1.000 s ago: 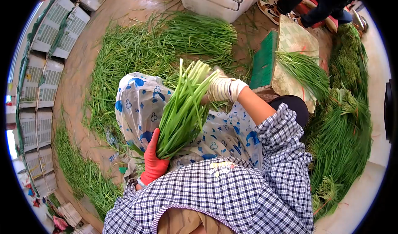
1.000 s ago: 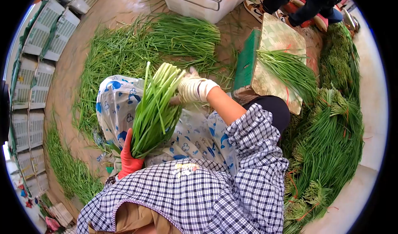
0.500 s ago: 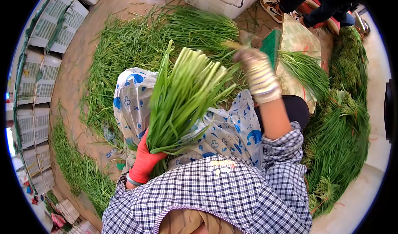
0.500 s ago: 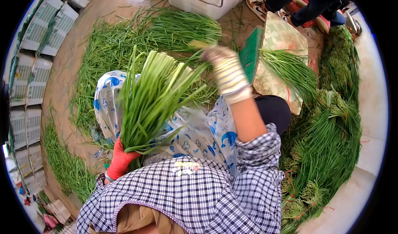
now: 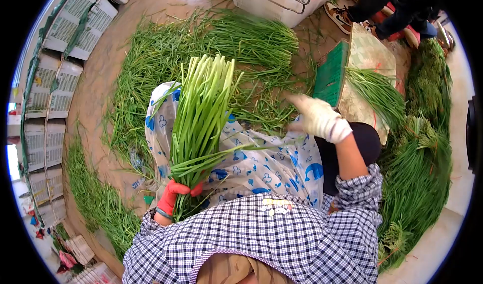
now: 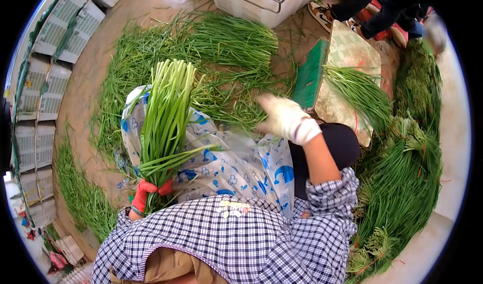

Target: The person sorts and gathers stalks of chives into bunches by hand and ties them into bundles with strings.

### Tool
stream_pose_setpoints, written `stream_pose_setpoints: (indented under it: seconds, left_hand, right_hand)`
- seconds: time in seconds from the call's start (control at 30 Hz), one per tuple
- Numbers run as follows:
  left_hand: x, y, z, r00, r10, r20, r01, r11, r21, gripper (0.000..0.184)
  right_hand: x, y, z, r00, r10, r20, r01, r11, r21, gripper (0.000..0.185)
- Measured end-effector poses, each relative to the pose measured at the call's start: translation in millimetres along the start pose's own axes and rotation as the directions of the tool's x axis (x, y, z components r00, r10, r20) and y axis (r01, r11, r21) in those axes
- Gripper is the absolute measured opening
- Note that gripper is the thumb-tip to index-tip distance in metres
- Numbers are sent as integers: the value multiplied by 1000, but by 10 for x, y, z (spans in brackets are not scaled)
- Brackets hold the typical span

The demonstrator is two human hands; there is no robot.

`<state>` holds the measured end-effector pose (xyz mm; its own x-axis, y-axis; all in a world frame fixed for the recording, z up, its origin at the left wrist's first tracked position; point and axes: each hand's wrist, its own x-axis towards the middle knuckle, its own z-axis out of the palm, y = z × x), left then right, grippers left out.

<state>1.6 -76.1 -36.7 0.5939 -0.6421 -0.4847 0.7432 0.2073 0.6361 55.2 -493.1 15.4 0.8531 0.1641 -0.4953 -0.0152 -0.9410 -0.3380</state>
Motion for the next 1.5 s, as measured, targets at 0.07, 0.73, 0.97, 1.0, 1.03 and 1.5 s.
stream_pose_setpoints:
  seconds: [0.07,0.73,0.97,1.0,1.03,1.5]
  left_hand:
    - [-42,-79,-42,1000,-23,13,25,991,-130,74]
    - [-108,-410,-323,980,-89,180,171,838,-518,74]
    - [-145,-341,-169,990,-57,128,122,802,-585,74]
    - [-146,-325,-145,993,-67,95,108,841,-531,73]
    - [-154,-315,-119,995,-78,63,99,875,-473,75]
    - [-71,-329,-228,987,-75,141,132,880,-456,76]
  right_hand:
    - [263,-120,176,915,-153,-372,224,962,156,92]
    - [206,-486,-83,890,-109,-442,429,526,734,36]
    - [443,-1112,81,875,-367,-316,484,680,551,15]
    - [450,-1078,68,874,-373,-311,486,679,551,15]
    - [452,-991,28,802,-289,-523,563,658,500,12]
    - [54,-406,480,875,-321,-363,420,876,239,88]
